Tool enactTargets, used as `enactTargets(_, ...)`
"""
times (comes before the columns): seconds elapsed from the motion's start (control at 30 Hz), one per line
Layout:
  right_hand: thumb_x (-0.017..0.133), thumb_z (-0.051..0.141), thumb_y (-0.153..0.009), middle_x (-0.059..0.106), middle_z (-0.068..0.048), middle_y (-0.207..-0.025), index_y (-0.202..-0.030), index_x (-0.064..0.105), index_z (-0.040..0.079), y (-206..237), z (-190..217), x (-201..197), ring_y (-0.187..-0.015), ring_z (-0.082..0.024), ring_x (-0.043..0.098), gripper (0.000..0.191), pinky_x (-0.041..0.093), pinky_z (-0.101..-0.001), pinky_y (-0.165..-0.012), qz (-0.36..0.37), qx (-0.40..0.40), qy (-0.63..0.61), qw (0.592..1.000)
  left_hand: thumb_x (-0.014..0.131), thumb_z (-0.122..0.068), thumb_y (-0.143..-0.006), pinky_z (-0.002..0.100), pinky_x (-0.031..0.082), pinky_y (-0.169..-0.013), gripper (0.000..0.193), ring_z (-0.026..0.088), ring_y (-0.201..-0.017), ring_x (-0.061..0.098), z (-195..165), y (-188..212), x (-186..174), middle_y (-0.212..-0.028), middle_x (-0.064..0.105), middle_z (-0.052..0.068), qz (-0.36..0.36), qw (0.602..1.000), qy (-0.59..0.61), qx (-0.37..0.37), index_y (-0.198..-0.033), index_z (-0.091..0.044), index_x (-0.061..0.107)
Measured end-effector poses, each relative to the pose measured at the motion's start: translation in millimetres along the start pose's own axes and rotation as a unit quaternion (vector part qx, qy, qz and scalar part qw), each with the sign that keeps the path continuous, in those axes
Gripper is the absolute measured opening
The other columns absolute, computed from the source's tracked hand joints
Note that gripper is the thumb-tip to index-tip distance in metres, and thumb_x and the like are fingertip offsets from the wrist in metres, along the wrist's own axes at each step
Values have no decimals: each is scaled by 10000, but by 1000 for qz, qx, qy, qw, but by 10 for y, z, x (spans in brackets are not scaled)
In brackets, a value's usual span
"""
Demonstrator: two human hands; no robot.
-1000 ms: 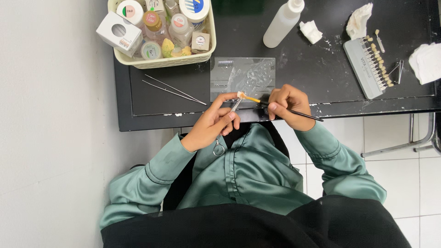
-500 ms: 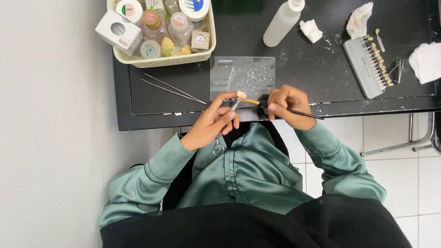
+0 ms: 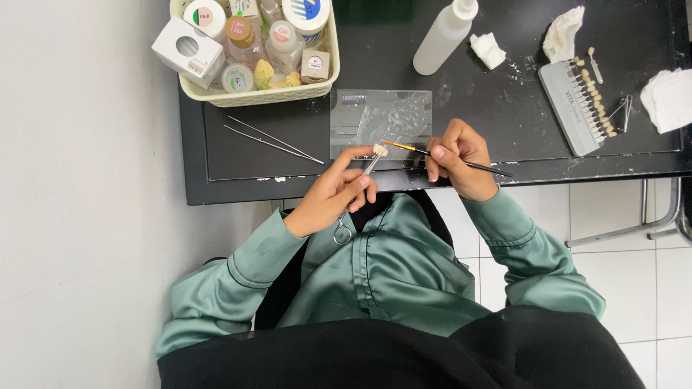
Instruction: The person holds a denture tooth with forceps in one hand and uses a fine brush to apply and shape ceramic paste on the tooth over a glass slab. They reload the brush with material, add liquid from a squeeze bottle, and continue building up the ceramic layer on the tooth.
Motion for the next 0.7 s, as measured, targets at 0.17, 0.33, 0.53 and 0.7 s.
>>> enactTargets(0.17,603,71,-1055,513,-23,-745,-886,363,143,12,-15,25,-690,-122,570,301,354,-258,-584,5,31,-7,999,446,-142,-1120,209,417,-646,432,61,-674,456,2,2,1,-933,630,71,4,1000,2,3,-1537,-94,342)
enactTargets(0.33,611,52,-1040,523,-29,-733,-876,364,142,-1,39,62,-689,-123,572,310,377,-269,-602,20,15,6,1000,447,-143,-1118,208,417,-644,438,60,-678,458,12,7,-7,-933,628,69,3,1000,1,-2,-1540,-95,340)
enactTargets(0.53,609,22,-1019,538,-39,-687,-845,362,138,-6,69,66,-673,-126,558,324,370,-264,-600,19,10,18,1000,446,-139,-1120,211,422,-652,437,67,-673,455,19,-6,-5,-928,626,69,1,1000,9,2,-1539,-88,333)
enactTargets(0.7,599,3,-1009,509,-29,-645,-827,362,144,-6,65,50,-634,-124,521,331,409,-283,-588,19,-2,-15,1000,449,-123,-1115,214,425,-650,435,70,-659,448,13,-3,-7,-908,620,73,-6,1000,4,-3,-1533,-83,335)
Point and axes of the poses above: each hand's wrist, its own y-axis away from the middle knuckle, its own x-axis out of the palm, z = x × y, the point moved 7 cm from there along -y, towards the middle knuckle
